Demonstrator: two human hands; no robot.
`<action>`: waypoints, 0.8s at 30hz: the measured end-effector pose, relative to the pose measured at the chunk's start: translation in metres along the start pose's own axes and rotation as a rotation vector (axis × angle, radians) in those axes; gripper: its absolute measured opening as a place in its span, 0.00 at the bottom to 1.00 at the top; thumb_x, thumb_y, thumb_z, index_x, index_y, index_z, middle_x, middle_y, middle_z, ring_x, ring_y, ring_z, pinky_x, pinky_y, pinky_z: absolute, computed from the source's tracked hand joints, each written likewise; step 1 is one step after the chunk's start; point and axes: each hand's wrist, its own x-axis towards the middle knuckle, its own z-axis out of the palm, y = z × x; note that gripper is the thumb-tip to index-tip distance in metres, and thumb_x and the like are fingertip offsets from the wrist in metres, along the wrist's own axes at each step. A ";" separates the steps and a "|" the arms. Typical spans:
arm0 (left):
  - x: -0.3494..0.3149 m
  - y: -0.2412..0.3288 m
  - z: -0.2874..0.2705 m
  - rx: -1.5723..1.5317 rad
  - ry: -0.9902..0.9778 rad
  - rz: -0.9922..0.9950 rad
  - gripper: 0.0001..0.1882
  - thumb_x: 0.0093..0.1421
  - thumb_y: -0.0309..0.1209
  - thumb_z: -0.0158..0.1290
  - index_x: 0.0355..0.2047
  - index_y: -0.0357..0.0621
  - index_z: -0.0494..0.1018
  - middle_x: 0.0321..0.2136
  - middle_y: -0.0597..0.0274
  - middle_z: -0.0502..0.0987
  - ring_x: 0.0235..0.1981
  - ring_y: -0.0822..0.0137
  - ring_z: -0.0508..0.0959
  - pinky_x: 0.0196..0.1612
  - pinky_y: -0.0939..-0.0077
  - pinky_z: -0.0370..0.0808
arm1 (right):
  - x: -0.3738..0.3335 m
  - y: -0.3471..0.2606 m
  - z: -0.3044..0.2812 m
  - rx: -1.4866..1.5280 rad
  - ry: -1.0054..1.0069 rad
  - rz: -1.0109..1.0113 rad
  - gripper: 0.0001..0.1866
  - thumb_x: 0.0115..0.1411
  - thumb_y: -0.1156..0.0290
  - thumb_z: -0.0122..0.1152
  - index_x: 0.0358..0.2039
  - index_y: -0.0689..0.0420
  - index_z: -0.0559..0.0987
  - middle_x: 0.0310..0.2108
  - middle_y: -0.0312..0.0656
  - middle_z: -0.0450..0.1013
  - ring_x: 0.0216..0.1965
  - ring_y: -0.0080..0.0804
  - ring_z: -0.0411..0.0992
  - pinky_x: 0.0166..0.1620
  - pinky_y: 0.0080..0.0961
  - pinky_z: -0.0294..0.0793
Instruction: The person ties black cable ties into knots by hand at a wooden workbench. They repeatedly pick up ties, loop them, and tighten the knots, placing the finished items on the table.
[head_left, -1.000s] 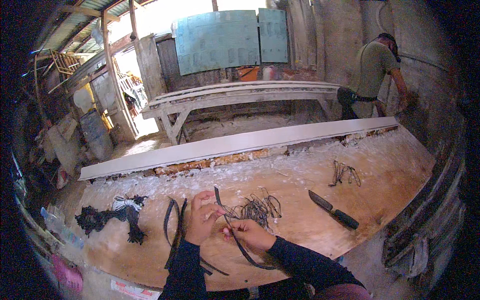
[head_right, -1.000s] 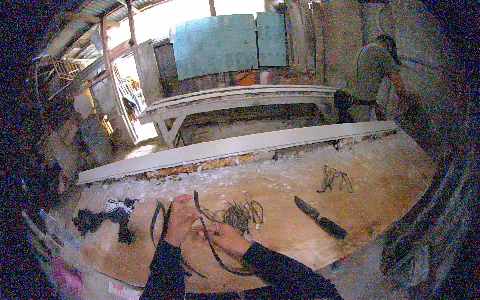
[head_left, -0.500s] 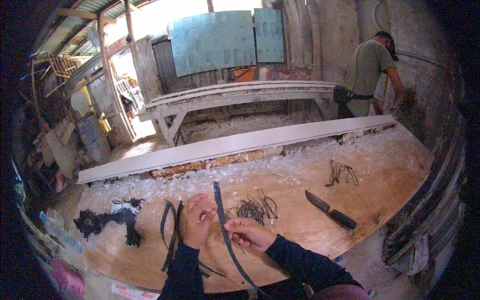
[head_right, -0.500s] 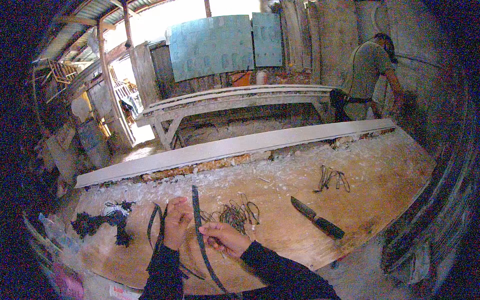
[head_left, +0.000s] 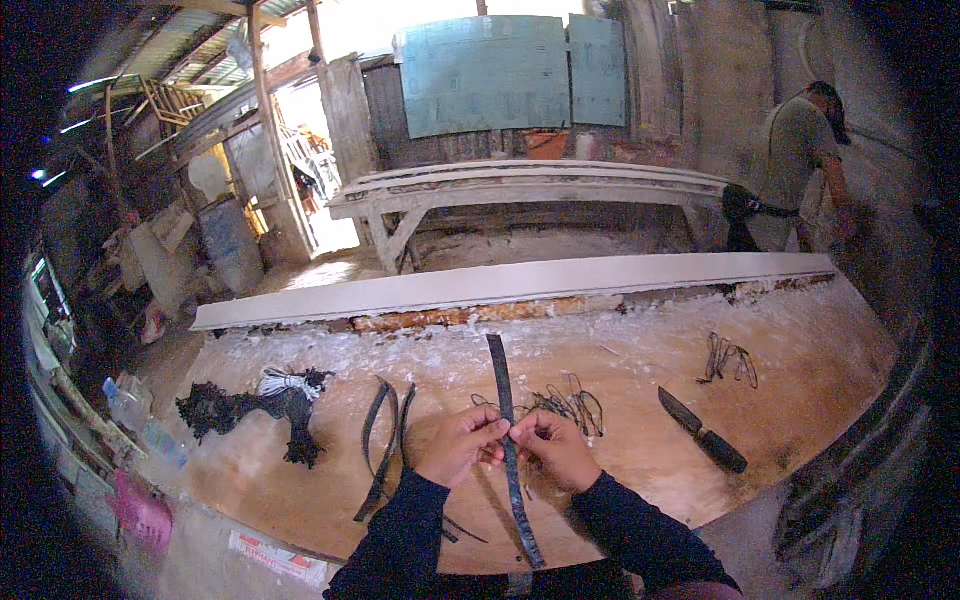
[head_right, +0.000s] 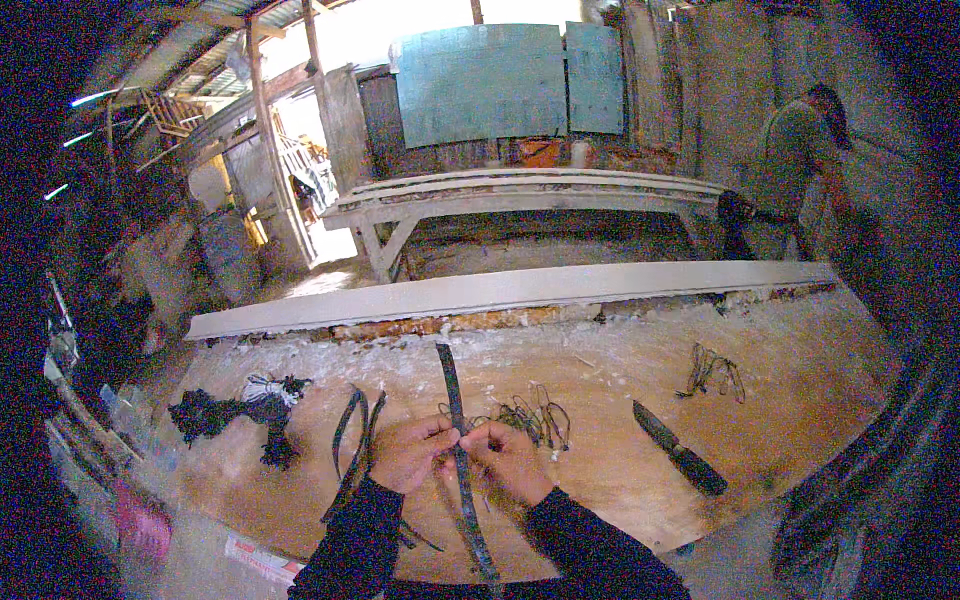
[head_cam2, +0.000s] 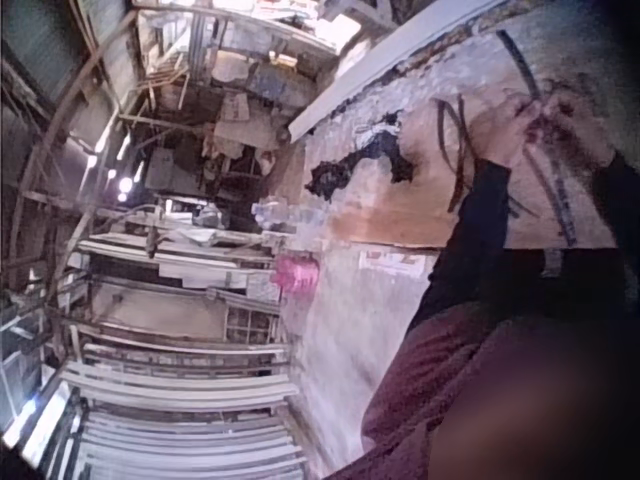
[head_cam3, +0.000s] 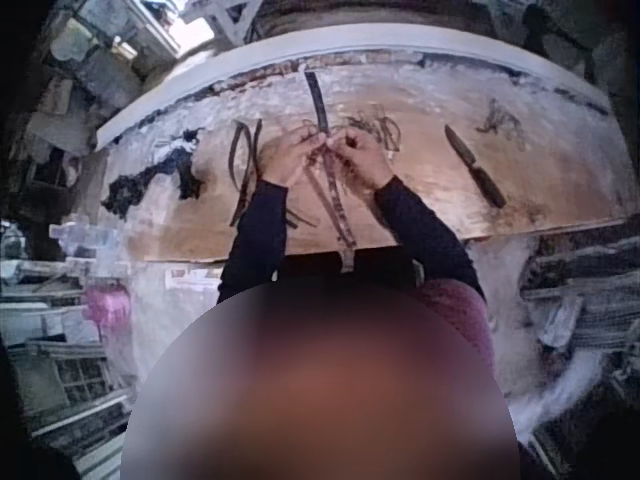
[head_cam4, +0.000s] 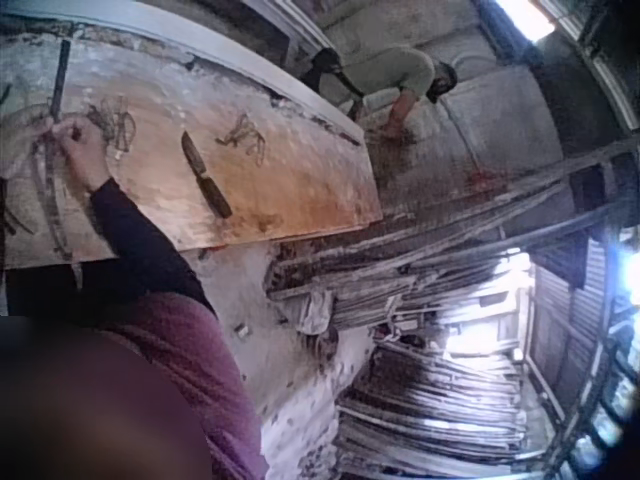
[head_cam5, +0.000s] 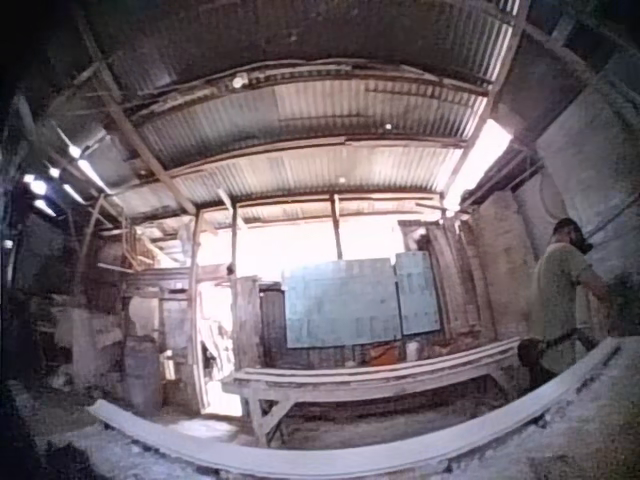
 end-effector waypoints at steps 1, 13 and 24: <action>0.000 -0.001 -0.001 -0.006 -0.015 0.015 0.08 0.57 0.34 0.50 0.29 0.42 0.68 0.21 0.70 0.70 0.19 0.79 0.70 0.23 0.86 0.70 | -0.001 -0.002 0.001 0.009 -0.011 0.023 0.05 0.54 0.70 0.56 0.26 0.57 0.73 0.23 0.30 0.69 0.24 0.16 0.65 0.27 0.14 0.64; -0.001 -0.001 -0.006 -0.112 -0.061 0.012 0.07 0.58 0.34 0.48 0.30 0.43 0.68 0.24 0.67 0.73 0.24 0.77 0.74 0.25 0.86 0.72 | 0.001 -0.005 -0.002 0.027 -0.030 -0.015 0.06 0.56 0.68 0.54 0.29 0.57 0.73 0.24 0.30 0.70 0.22 0.15 0.65 0.25 0.13 0.64; 0.001 -0.001 -0.009 -0.235 -0.059 0.088 0.07 0.58 0.32 0.47 0.33 0.42 0.67 0.25 0.66 0.73 0.23 0.77 0.73 0.26 0.86 0.72 | -0.005 -0.022 0.001 0.046 -0.079 0.057 0.11 0.56 0.71 0.52 0.40 0.57 0.73 0.30 0.31 0.73 0.28 0.16 0.68 0.28 0.12 0.67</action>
